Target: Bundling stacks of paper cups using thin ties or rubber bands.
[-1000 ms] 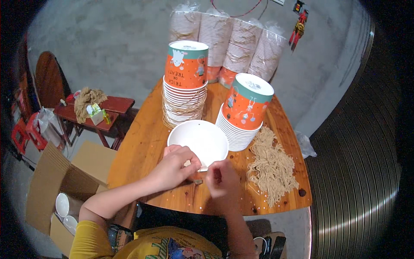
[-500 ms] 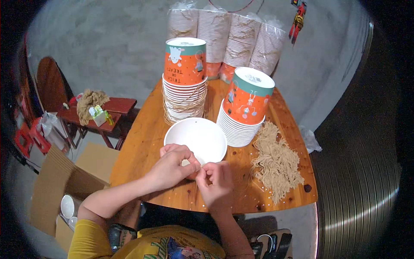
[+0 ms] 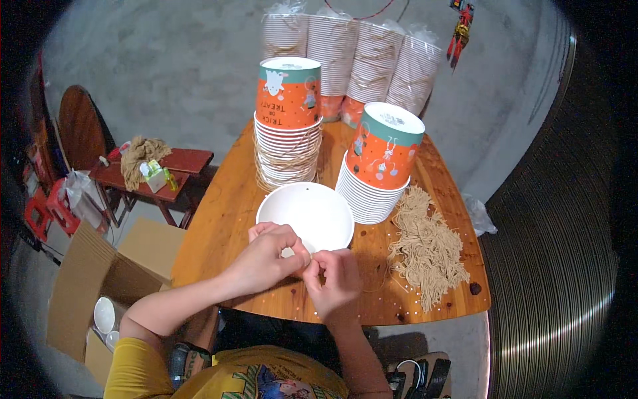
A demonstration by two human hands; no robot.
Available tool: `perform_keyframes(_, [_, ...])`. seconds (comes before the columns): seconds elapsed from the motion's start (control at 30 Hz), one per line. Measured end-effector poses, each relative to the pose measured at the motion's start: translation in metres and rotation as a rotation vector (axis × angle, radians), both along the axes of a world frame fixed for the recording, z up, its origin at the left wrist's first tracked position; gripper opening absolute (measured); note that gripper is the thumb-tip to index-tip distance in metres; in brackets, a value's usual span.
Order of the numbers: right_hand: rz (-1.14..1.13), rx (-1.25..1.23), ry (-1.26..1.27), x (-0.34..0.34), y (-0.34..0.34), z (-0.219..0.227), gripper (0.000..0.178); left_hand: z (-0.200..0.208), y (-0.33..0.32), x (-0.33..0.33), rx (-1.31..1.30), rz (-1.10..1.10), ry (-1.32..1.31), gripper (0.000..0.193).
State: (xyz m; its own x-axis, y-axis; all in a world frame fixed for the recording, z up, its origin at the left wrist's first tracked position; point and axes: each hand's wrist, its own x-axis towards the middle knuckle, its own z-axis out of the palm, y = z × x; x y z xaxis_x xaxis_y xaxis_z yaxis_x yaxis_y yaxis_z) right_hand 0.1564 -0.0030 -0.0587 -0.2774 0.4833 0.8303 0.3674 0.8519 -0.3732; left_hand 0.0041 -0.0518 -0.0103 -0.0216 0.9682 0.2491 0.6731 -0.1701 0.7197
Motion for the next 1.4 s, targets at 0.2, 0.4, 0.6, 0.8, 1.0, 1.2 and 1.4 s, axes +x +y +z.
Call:
perform_keyframes(0.2, [0.026,-0.158,-0.021,0.004,0.004,-0.005,0.020,-0.004,-0.002,-0.002,0.213,-0.050,0.144,0.011])
perform_keyframes(0.4, [0.197,-0.422,0.049,0.012,-0.001,0.004,0.017,-0.004,-0.006,0.002,0.256,-0.016,0.130,0.013])
perform_keyframes(0.6, [0.236,-0.489,0.072,0.011,-0.003,0.011,0.014,0.000,-0.008,0.006,0.456,-0.045,0.392,0.018])
perform_keyframes(0.8, [0.207,-0.389,-0.041,0.010,-0.004,0.020,0.016,0.000,-0.005,0.002,0.500,-0.033,0.480,0.014])
perform_keyframes(1.0, [0.215,-0.304,-0.136,0.008,0.000,0.023,0.020,-0.003,0.003,-0.009,0.392,-0.121,0.283,0.010])
perform_keyframes(1.2, [0.235,-0.315,-0.077,0.004,-0.006,0.021,0.020,-0.007,0.002,-0.012,0.317,-0.121,0.122,0.009])
perform_keyframes(1.4, [0.169,-0.151,-0.012,-0.006,-0.004,0.014,0.024,-0.010,0.002,-0.013,0.291,-0.089,0.064,0.009])
